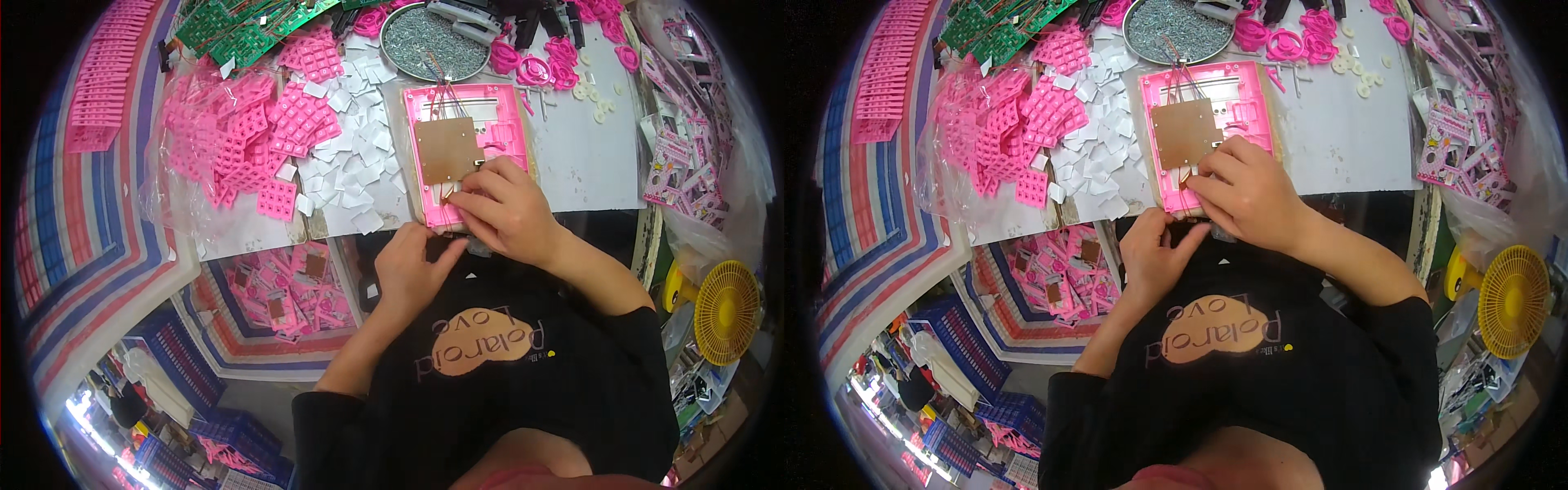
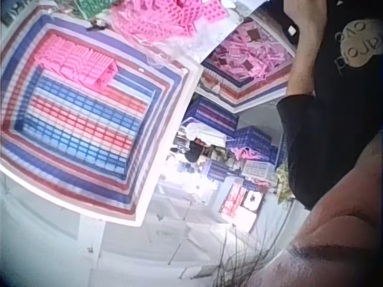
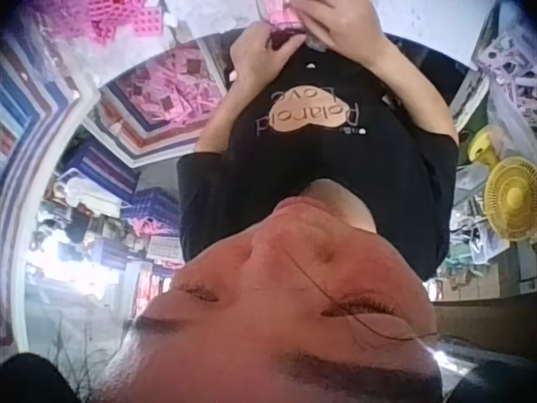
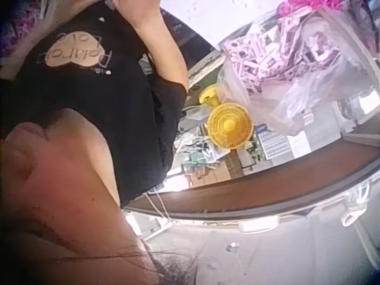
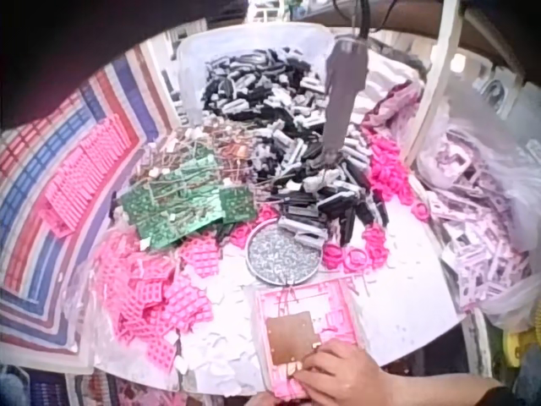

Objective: Assemble internal components and decorative elements of a pink toy piggy bank using a hot glue gun.

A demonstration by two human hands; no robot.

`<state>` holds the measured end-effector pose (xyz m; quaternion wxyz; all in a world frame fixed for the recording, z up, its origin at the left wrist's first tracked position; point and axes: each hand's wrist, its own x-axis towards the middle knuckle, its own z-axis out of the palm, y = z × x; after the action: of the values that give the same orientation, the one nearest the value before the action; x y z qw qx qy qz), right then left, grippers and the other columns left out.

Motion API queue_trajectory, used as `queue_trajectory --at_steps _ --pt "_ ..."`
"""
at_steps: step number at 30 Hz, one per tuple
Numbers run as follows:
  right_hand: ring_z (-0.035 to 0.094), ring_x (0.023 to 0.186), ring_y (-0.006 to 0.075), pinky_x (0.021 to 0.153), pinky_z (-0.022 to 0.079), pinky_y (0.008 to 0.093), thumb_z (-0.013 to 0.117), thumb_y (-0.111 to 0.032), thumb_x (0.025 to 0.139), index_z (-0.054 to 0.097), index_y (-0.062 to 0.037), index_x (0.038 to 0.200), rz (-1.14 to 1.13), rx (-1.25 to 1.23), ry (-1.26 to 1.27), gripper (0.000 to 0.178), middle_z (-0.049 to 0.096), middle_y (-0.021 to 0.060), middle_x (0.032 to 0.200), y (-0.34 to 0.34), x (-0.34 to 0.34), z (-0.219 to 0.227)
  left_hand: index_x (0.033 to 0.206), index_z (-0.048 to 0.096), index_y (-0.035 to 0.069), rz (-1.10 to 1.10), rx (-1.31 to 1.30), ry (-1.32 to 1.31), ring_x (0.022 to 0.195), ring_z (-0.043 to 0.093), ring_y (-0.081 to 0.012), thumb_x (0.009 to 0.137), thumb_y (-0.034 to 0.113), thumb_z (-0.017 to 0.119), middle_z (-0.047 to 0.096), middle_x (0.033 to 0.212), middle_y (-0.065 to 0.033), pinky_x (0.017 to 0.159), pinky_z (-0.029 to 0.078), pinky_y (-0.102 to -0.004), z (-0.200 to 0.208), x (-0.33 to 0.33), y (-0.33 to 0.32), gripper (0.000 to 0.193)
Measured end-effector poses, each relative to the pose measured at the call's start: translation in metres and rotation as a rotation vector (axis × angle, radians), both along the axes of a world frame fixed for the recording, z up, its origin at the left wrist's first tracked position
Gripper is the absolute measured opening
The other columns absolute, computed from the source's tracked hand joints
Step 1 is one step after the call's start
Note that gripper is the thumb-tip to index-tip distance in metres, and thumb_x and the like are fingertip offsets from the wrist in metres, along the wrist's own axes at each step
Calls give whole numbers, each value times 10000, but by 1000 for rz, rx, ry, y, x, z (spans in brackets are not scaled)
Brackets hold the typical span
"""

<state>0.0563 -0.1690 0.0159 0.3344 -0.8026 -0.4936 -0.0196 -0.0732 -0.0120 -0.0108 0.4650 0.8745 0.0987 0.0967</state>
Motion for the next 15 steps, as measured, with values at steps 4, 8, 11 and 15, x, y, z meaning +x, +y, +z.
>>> queue_trajectory --at_steps 4,8,11,15 --pt "579 882 269 757 510 369 769 -66 748 704 -41 981 7 -2 -11 243 629 70 949 -1 1 -1 825 639 19 -65 -129 152 571 523 -118 864 95 754 572 692 -22 550 417 -268 -4 -4 8 144" --pt "572 876 265 754 505 366 779 -100 763 704 -42 1036 3 -49 -33 289 621 65 940 0 1 0 887 680 16 -80 -719 264 688 541 -42 948 76 645 655 844 -5 585 418 -206 29 7 49 93" --pt "558 880 258 750 496 367 782 -158 785 694 -56 1113 -30 -128 -58 355 607 56 963 2 -4 -2 917 675 -14 16 -883 350 693 561 -76 1011 183 577 660 872 -38 566 407 -206 34 49 70 240" --pt "541 895 254 743 485 366 783 -231 801 677 -84 1190 -17 -235 -106 429 591 54 1012 3 -10 9 987 669 -54 -18 -1007 201 675 567 -112 1057 235 523 656 866 -67 568 422 -225 30 73 59 331"
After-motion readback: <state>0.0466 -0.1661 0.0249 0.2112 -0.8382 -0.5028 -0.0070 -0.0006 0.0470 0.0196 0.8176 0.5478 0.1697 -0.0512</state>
